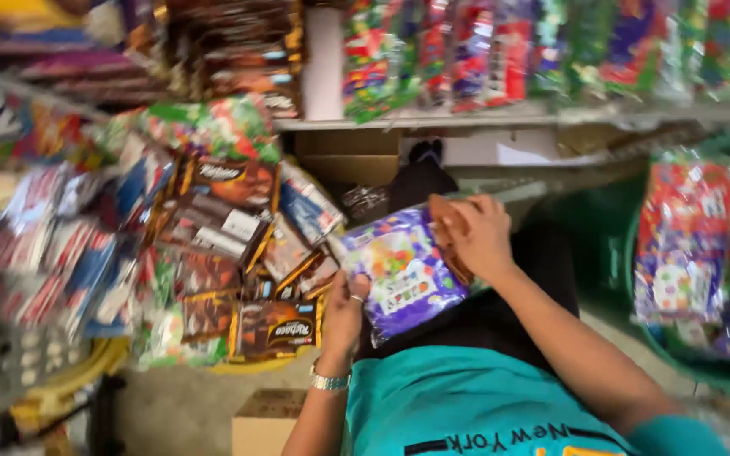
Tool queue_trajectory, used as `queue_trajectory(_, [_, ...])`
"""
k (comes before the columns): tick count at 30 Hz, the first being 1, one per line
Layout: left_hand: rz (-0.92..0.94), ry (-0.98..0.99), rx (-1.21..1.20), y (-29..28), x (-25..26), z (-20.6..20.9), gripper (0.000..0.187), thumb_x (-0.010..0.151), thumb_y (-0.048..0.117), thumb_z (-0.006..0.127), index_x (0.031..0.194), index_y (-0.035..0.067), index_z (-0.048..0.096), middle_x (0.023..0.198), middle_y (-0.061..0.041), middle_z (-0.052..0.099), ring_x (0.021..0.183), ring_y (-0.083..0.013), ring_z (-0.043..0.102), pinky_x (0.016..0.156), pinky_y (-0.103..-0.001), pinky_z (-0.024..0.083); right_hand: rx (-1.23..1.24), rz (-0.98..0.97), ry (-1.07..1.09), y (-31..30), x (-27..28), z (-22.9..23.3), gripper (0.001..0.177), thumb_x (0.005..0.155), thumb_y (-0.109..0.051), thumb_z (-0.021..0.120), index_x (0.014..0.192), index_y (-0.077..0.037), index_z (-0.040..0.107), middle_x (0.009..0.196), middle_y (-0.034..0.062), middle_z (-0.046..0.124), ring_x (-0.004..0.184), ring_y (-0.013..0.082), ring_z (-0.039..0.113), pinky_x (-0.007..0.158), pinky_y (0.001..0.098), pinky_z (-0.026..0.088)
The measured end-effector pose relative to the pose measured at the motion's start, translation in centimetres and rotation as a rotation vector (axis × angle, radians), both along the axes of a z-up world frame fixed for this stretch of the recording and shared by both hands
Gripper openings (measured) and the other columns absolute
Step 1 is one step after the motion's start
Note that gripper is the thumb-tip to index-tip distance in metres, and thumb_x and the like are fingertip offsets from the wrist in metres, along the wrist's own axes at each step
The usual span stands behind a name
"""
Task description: Organizing and sorting packets of candy and chocolate bars on shelves in a retail environment.
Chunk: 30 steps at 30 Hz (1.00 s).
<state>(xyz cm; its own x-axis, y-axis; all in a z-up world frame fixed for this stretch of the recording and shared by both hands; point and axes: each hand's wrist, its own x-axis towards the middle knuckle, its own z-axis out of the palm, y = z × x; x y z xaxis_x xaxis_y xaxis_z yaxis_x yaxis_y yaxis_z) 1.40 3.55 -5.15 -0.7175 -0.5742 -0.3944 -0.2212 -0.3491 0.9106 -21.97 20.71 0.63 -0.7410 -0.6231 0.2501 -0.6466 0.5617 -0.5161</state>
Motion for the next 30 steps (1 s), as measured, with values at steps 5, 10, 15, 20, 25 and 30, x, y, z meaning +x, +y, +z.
queue_trajectory(5, [-0.052,0.206,0.114,2.9,0.9,4.8,0.1,0.086,0.005,0.074,0.16,0.011,0.007,0.158,-0.005,0.034,0.14,-0.0182,0.04,0.113,-0.036,0.04,-0.162,0.342,-0.23,0.0,3.9,3.5,0.025,0.087,-0.021,0.072,0.112,-0.016,0.072,0.118,0.0075,0.065,0.112,0.0335,0.059,0.097,0.0471,0.044])
queue_trajectory(10, [-0.257,0.324,0.16,3.3,2.0,4.2,0.115,0.086,-0.007,0.068,0.161,0.02,-0.015,0.164,-0.008,0.028,0.148,-0.0217,0.037,0.117,-0.036,0.038,-0.14,0.839,-0.083,-3.3,8.0,8.8,0.034,0.075,-0.025,0.078,0.109,-0.021,0.075,0.117,0.0039,0.065,0.11,0.0296,0.058,0.097,0.0516,0.04])
queue_trajectory(15, [-0.164,0.29,0.24,4.3,4.8,-7.4,0.102,0.076,-0.024,0.04,0.169,0.004,0.01,0.153,-0.024,0.045,0.13,-0.0299,0.046,0.104,-0.039,0.039,-0.09,0.731,0.051,-7.4,7.5,8.6,0.033,0.073,-0.031,0.081,0.104,-0.022,0.074,0.11,0.0029,0.063,0.106,0.0304,0.055,0.083,0.0488,0.038])
queue_trajectory(20, [-0.15,0.328,0.275,3.3,1.8,3.7,0.112,0.068,-0.028,0.042,0.164,0.012,0.002,0.168,-0.003,0.016,0.149,-0.0147,0.022,0.108,-0.026,0.037,-0.045,0.558,0.108,-11.2,5.9,8.3,0.029,0.08,-0.029,0.077,0.109,-0.026,0.076,0.103,0.0016,0.06,0.099,0.0274,0.054,0.081,0.0461,0.036])
queue_trajectory(25, [-0.041,0.398,0.443,2.8,0.7,4.9,0.117,0.062,-0.025,0.042,0.166,0.014,0.003,0.17,-0.006,0.024,0.151,-0.0193,0.033,0.108,-0.025,0.043,-0.04,0.503,0.114,-9.4,7.2,8.6,0.029,0.083,-0.031,0.076,0.109,-0.019,0.075,0.101,0.0039,0.06,0.096,0.0286,0.053,0.078,0.0468,0.036])
queue_trajectory(30, [0.041,0.402,0.494,2.3,1.7,1.4,0.112,0.069,-0.024,0.038,0.17,0.016,0.012,0.166,-0.01,0.039,0.125,-0.0245,0.045,0.084,-0.026,0.045,-0.061,0.488,0.051,-3.1,9.1,6.9,0.028,0.08,-0.03,0.076,0.105,-0.017,0.073,0.112,0.0064,0.065,0.101,0.0305,0.06,0.085,0.0466,0.044])
